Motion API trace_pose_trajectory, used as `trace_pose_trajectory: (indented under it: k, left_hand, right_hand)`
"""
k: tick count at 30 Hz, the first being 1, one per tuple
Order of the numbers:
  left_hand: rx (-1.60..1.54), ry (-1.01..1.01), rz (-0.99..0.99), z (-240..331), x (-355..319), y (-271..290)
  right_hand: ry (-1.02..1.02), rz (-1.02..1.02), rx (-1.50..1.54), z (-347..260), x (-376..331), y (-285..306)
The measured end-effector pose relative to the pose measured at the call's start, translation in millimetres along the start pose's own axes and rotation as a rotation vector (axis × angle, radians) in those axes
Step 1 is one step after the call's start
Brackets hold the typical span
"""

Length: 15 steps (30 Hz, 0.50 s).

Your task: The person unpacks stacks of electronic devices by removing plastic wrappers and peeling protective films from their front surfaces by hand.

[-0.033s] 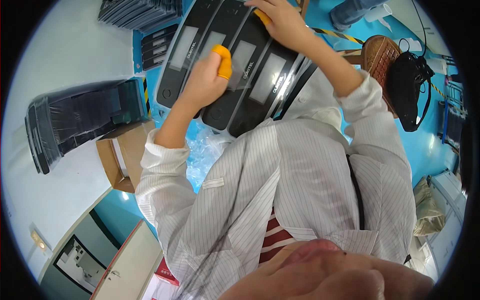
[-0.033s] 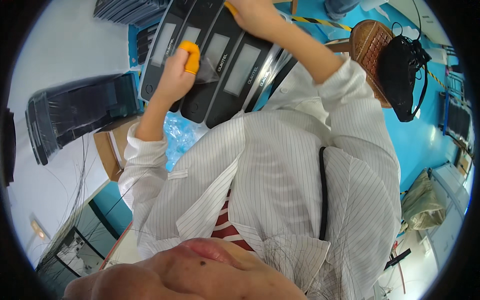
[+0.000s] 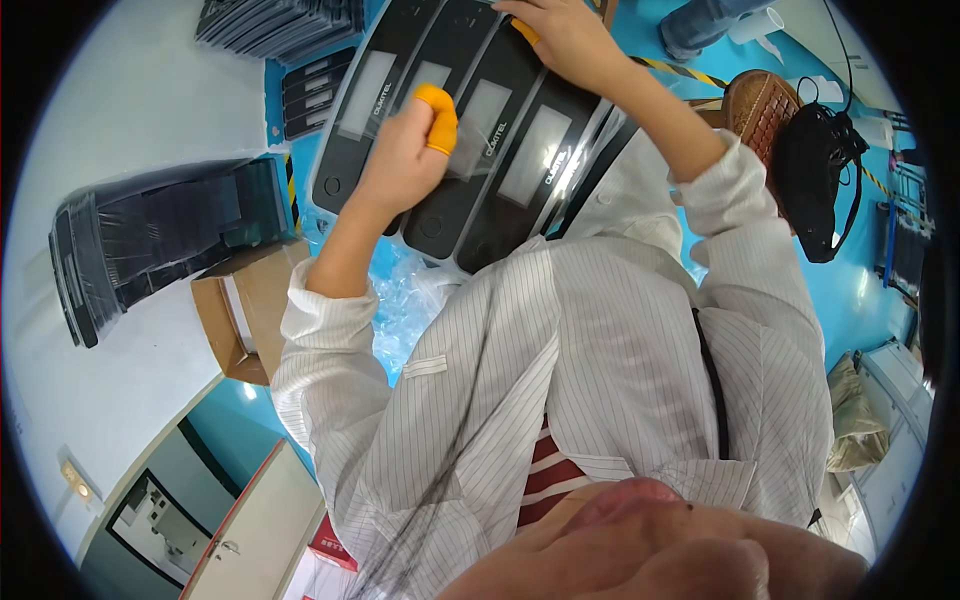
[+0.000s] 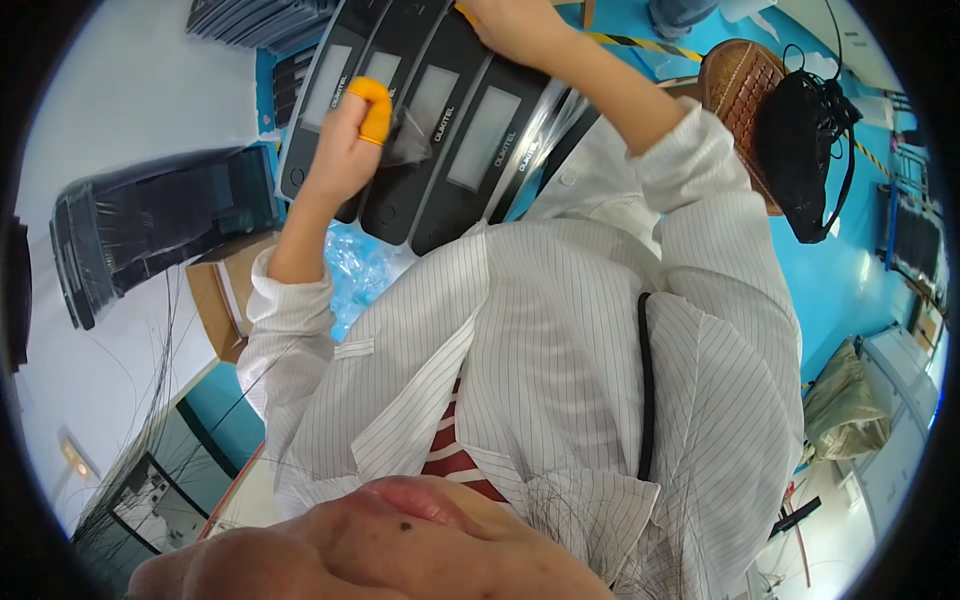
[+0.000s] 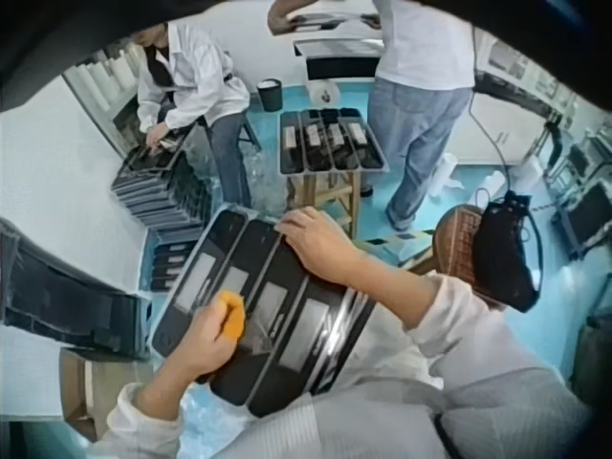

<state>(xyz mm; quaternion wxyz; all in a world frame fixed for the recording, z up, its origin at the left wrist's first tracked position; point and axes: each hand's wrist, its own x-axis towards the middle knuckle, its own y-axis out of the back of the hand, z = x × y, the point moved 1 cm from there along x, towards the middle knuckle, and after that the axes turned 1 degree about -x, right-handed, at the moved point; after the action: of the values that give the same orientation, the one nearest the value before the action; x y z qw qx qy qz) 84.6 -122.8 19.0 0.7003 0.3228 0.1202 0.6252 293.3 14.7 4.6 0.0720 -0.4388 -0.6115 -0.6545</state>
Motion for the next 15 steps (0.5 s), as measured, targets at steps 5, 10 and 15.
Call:
trace_pose_trajectory:
  k: [5,10,15]
  left_hand:
    - [-0.045,0.110,0.055,-4,29,-2]
    - [0.242,-0.259,0.103,-2,61,-31]
    - [0.013,-0.358,-0.017,-9,39,-38]
  right_hand:
    - [0.203,-0.417,-0.162,30,3,-10]
    - [0.043,-0.253,0.120,-21,-21,19]
    - [-0.248,-0.084,0.098,-7,-55,32]
